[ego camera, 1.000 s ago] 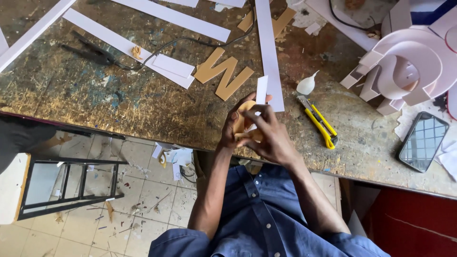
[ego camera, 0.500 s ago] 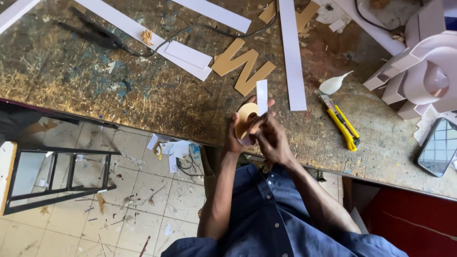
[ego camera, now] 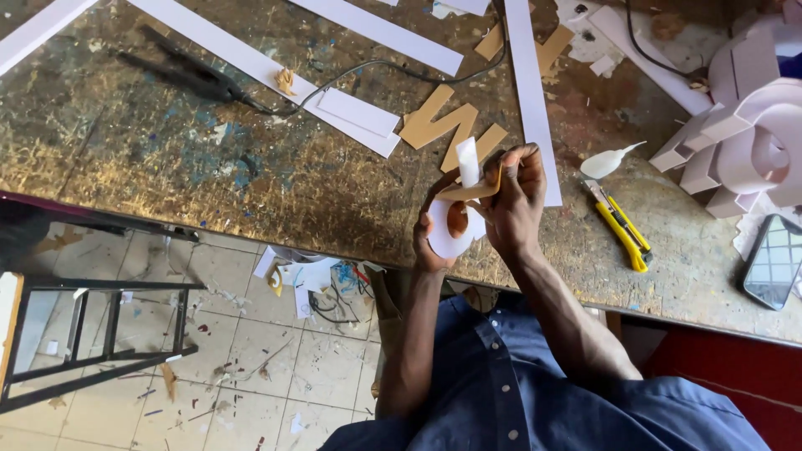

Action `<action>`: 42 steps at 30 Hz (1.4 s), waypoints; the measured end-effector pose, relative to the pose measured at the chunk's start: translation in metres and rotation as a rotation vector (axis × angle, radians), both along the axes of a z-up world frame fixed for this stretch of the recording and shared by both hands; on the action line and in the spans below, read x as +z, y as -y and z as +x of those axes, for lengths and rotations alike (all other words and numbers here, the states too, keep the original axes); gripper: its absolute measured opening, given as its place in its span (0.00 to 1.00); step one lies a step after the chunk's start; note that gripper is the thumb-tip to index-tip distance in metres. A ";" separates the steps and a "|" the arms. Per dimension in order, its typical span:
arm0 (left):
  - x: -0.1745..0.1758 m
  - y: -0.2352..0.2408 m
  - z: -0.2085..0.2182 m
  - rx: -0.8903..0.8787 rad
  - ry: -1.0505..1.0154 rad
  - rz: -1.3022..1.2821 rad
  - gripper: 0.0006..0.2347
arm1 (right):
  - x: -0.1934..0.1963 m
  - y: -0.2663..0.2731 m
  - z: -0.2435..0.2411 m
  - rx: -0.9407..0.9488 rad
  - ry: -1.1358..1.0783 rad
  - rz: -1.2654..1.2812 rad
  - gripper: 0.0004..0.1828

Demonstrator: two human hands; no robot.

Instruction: Applying edge strips to 3D letters using glue and a utility knife to create channel letters.

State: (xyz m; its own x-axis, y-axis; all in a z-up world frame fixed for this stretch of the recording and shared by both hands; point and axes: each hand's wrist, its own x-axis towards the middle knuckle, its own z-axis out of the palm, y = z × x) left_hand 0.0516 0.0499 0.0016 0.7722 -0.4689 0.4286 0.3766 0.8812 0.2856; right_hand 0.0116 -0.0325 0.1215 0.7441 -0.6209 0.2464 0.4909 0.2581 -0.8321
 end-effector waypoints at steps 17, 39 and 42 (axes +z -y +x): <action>0.018 -0.025 -0.021 0.073 0.027 0.202 0.53 | -0.006 -0.013 -0.032 0.076 -0.085 -0.868 0.19; -0.010 0.070 -0.051 0.248 -0.218 0.724 0.28 | -0.070 0.153 -0.140 -0.010 0.021 0.446 0.12; 0.017 0.071 -0.063 0.639 -0.089 1.028 0.31 | -0.056 0.148 -0.140 0.072 0.024 0.544 0.17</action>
State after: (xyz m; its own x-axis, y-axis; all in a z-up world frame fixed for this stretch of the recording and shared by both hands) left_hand -0.0116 -0.0208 0.0188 0.9964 -0.0830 0.0146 0.0104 0.2926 0.9562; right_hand -0.1279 -0.1806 0.0659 0.7878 -0.6109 -0.0784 0.4730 0.6816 -0.5583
